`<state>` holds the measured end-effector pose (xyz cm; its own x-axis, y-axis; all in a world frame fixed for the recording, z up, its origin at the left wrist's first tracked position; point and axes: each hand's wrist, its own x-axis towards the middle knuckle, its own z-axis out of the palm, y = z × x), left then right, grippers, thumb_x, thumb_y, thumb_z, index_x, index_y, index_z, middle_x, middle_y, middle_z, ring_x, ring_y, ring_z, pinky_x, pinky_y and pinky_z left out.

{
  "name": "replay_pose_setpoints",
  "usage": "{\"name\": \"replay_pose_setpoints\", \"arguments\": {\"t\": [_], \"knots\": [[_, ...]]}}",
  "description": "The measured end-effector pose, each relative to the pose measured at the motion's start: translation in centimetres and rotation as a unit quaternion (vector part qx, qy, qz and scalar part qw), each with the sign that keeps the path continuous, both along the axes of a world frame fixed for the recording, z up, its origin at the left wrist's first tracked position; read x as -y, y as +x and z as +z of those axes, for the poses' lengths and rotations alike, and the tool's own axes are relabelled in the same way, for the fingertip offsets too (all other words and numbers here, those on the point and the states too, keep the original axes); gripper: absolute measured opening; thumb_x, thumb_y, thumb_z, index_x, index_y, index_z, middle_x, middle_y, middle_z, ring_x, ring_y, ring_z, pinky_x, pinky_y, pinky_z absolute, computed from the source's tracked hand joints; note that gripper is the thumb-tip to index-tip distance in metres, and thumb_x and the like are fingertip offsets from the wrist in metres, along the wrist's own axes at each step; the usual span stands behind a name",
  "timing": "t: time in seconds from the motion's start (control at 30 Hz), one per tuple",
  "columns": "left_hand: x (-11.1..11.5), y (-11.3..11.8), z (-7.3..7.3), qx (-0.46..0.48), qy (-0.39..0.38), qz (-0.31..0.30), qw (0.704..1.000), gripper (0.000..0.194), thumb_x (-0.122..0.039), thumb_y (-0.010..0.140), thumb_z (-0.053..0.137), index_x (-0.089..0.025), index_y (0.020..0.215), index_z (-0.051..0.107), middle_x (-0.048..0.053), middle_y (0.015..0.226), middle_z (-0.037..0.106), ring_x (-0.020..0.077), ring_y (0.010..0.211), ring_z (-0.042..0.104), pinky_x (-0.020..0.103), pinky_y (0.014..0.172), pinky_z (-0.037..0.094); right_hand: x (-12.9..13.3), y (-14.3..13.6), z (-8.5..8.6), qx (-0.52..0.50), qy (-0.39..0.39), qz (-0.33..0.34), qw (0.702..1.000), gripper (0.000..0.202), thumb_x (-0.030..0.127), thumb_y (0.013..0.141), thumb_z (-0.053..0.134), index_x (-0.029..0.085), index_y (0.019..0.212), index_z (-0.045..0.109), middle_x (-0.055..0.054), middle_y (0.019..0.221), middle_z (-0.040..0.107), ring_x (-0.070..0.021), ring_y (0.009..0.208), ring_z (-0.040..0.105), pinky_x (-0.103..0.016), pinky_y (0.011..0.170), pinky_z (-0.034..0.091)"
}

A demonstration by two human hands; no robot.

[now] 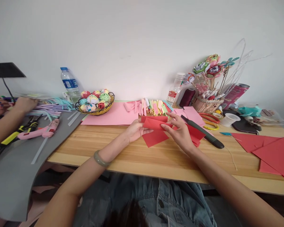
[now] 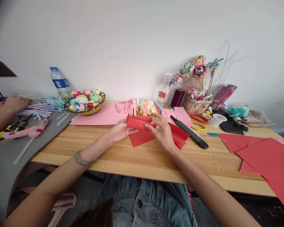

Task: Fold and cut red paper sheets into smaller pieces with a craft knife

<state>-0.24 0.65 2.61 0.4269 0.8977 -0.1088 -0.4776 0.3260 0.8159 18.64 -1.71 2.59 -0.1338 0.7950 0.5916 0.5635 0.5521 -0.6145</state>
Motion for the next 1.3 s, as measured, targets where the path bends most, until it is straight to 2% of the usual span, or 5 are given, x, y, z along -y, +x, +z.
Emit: {"name": "replay_pose_setpoints", "arguments": {"t": [0.13,0.27,0.63,0.83,1.3], "knots": [[0.4,0.1,0.2,-0.002,0.014,-0.016,1.000,0.026,0.000,0.073,0.053,-0.009,0.095,0.064,0.010,0.092,0.069,0.0187,0.083,0.065,0.031,0.073,0.054,-0.2,0.0,-0.1,-0.072,-0.109,0.015,0.991,0.030,0.047,0.076,0.059,0.018,0.070,0.061,-0.007,0.089,0.065,-0.0189,0.081,0.059,-0.030,0.067,0.045],[0.8,0.3,0.2,0.005,0.051,-0.022,0.998,0.027,-0.033,0.084,0.056,-0.011,0.098,0.063,0.012,0.099,0.067,0.0221,0.089,0.063,0.033,0.068,0.055,-0.3,0.1,-0.6,-0.073,-0.117,-0.011,0.990,0.032,0.049,0.073,0.061,0.018,0.069,0.059,-0.001,0.063,0.059,-0.0130,0.056,0.050,-0.026,0.051,0.037],[1.2,0.8,0.0,-0.088,0.125,0.082,0.985,0.040,-0.038,0.057,0.079,-0.011,0.084,0.067,0.006,0.082,0.068,0.0153,0.073,0.063,0.023,0.058,0.053,0.4,-0.2,0.9,-0.212,-0.187,0.081,0.956,0.062,0.042,0.065,0.072,0.022,0.117,0.046,-0.002,0.079,0.068,-0.0189,0.069,0.063,-0.031,0.057,0.050],[1.5,0.9,0.2,-0.099,0.146,0.068,0.982,0.042,-0.042,0.057,0.077,-0.010,0.083,0.067,0.007,0.081,0.068,0.0169,0.073,0.063,0.025,0.059,0.054,0.4,-0.1,0.9,-0.275,-0.230,0.096,0.929,0.041,0.040,0.060,0.075,0.019,0.092,0.061,-0.003,0.083,0.070,-0.0188,0.075,0.064,-0.031,0.066,0.052],[1.4,0.7,-0.3,-0.144,0.218,0.057,0.964,0.043,-0.049,0.066,0.069,-0.010,0.085,0.069,0.006,0.077,0.069,0.0157,0.069,0.062,0.026,0.060,0.053,0.7,0.2,0.8,-0.194,-0.164,0.027,0.967,0.035,0.047,0.064,0.070,0.017,0.080,0.064,0.000,0.061,0.061,-0.0115,0.053,0.052,-0.023,0.047,0.040]]}}
